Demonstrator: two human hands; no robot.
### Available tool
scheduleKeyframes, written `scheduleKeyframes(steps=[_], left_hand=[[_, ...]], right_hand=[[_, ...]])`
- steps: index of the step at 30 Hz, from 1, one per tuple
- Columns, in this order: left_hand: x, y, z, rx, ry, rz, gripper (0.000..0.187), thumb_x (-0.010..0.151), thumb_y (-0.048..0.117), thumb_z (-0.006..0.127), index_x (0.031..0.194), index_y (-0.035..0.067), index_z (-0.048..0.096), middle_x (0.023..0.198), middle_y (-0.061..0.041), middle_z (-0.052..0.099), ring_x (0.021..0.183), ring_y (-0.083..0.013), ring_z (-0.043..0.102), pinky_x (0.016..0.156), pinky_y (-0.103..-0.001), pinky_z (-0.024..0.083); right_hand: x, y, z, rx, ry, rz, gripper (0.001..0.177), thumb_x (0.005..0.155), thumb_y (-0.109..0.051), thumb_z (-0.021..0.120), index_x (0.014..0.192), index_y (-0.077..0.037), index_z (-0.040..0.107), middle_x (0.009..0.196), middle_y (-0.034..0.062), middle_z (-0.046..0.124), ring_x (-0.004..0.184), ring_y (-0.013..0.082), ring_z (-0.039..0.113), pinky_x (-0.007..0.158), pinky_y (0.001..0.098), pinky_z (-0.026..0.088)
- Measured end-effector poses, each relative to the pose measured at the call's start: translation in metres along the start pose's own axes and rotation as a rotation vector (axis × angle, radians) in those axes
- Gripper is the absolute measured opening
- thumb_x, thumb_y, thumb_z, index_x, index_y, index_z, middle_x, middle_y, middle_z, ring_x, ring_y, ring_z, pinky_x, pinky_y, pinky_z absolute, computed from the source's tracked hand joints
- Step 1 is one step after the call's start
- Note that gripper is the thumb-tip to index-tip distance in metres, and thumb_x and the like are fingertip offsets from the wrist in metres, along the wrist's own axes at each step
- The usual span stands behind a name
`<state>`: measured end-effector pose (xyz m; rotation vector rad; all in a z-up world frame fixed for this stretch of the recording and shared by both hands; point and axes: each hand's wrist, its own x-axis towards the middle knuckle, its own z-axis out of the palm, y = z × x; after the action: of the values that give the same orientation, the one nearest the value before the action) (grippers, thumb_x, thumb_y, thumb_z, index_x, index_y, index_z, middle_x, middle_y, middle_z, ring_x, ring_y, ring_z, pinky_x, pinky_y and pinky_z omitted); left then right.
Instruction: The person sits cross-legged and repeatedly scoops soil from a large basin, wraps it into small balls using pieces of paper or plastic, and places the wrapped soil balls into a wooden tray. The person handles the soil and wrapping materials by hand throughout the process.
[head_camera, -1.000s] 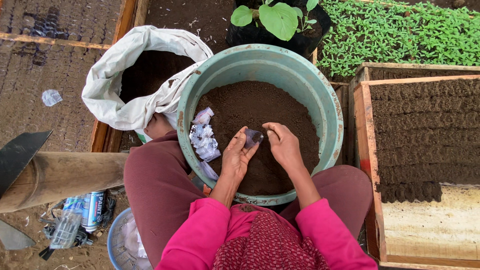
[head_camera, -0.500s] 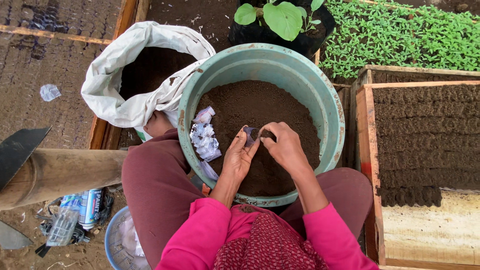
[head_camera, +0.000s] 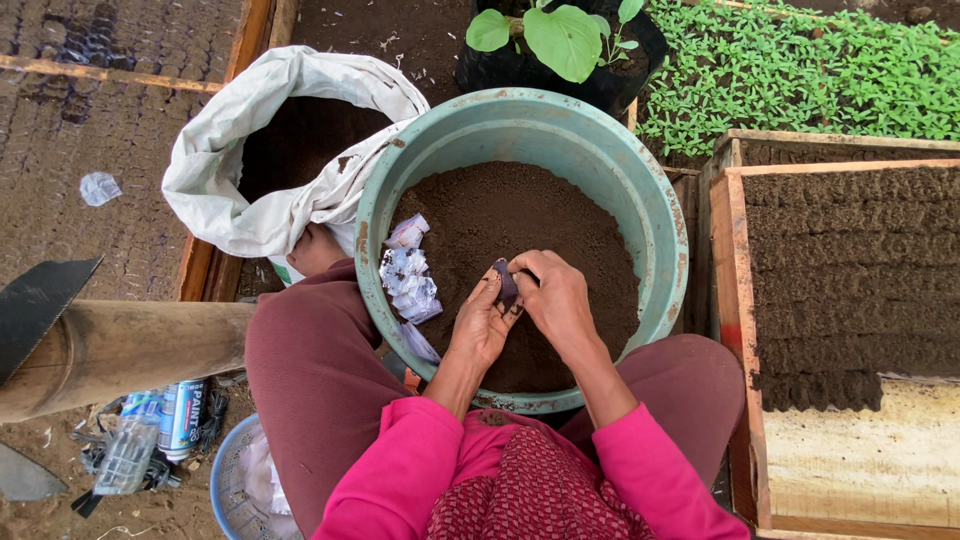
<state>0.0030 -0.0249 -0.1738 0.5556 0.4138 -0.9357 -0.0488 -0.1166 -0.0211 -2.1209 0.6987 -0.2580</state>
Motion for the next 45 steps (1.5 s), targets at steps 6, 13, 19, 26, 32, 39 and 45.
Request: scheduleKeyframes(steps=[6, 13, 19, 26, 32, 39, 45], left_hand=[[-0.002, 0.009, 0.008, -0.080, 0.025, 0.002, 0.040, 0.088, 0.006, 0.065, 0.126, 0.003, 0.056, 0.112, -0.020, 0.064, 0.103, -0.0303, 0.064, 0.094, -0.045, 0.052], [-0.001, 0.009, 0.004, -0.078, 0.022, 0.000, 0.042, 0.087, 0.005, 0.066, 0.127, 0.004, 0.055, 0.115, -0.020, 0.063, 0.106, -0.0313, 0.061, 0.096, -0.045, 0.050], [-0.006, 0.009, 0.009, -0.010, -0.008, -0.014, 0.042, 0.090, 0.008, 0.064, 0.130, 0.006, 0.052, 0.115, -0.019, 0.063, 0.104, -0.0285, 0.063, 0.094, -0.040, 0.054], [-0.017, -0.004, 0.021, -0.015, 0.028, -0.062, 0.036, 0.088, 0.007, 0.064, 0.123, 0.005, 0.058, 0.106, -0.020, 0.067, 0.093, -0.0273, 0.068, 0.087, -0.040, 0.056], [-0.034, -0.009, 0.038, -0.017, 0.008, -0.054, 0.034, 0.089, 0.004, 0.061, 0.122, 0.002, 0.058, 0.105, -0.019, 0.067, 0.092, -0.0253, 0.068, 0.088, -0.039, 0.056], [-0.054, 0.013, 0.056, 1.038, 0.035, -0.037, 0.042, 0.093, 0.034, 0.053, 0.132, 0.021, 0.052, 0.075, -0.016, 0.070, 0.051, -0.0211, 0.068, 0.031, -0.024, 0.049], [-0.084, 0.086, 0.078, 2.041, 0.402, 0.875, 0.047, 0.076, 0.031, 0.072, 0.117, 0.012, 0.060, 0.098, -0.016, 0.062, 0.097, -0.0362, 0.060, 0.077, -0.049, 0.052]], right_hand=[[-0.003, 0.012, -0.008, 0.006, 0.021, 0.137, 0.024, 0.092, -0.015, 0.056, 0.115, -0.016, 0.063, 0.102, 0.0158, 0.060, 0.106, 0.0336, 0.058, 0.093, 0.0456, 0.046], [-0.012, 0.089, 0.028, -0.057, -0.269, 0.311, 0.034, 0.087, -0.016, 0.058, 0.121, -0.010, 0.058, 0.115, 0.0217, 0.057, 0.114, 0.0403, 0.054, 0.096, 0.0508, 0.045], [-0.005, 0.012, -0.020, 0.013, -0.056, 0.215, 0.019, 0.086, -0.015, 0.064, 0.103, -0.019, 0.068, 0.099, 0.0111, 0.063, 0.103, 0.0299, 0.060, 0.089, 0.0450, 0.049], [-0.010, 0.001, -0.013, -0.154, 0.108, -0.012, 0.013, 0.088, -0.011, 0.058, 0.096, -0.017, 0.066, 0.090, 0.0072, 0.065, 0.094, 0.0305, 0.062, 0.082, 0.0427, 0.050], [-0.018, -0.027, -0.028, 0.109, 0.090, 0.186, 0.028, 0.095, -0.029, 0.052, 0.117, -0.012, 0.056, 0.106, 0.0160, 0.058, 0.107, 0.0342, 0.054, 0.089, 0.0529, 0.045], [-0.014, 0.040, 0.012, 0.260, 0.037, 0.500, 0.034, 0.086, -0.035, 0.063, 0.114, -0.017, 0.061, 0.104, 0.0197, 0.060, 0.097, 0.0354, 0.062, 0.073, 0.0453, 0.053], [-0.034, 0.041, -0.040, 0.729, 0.132, 0.579, 0.037, 0.083, -0.007, 0.062, 0.117, 0.003, 0.053, 0.110, 0.0197, 0.046, 0.087, 0.0275, 0.059, 0.071, 0.0384, 0.060]])
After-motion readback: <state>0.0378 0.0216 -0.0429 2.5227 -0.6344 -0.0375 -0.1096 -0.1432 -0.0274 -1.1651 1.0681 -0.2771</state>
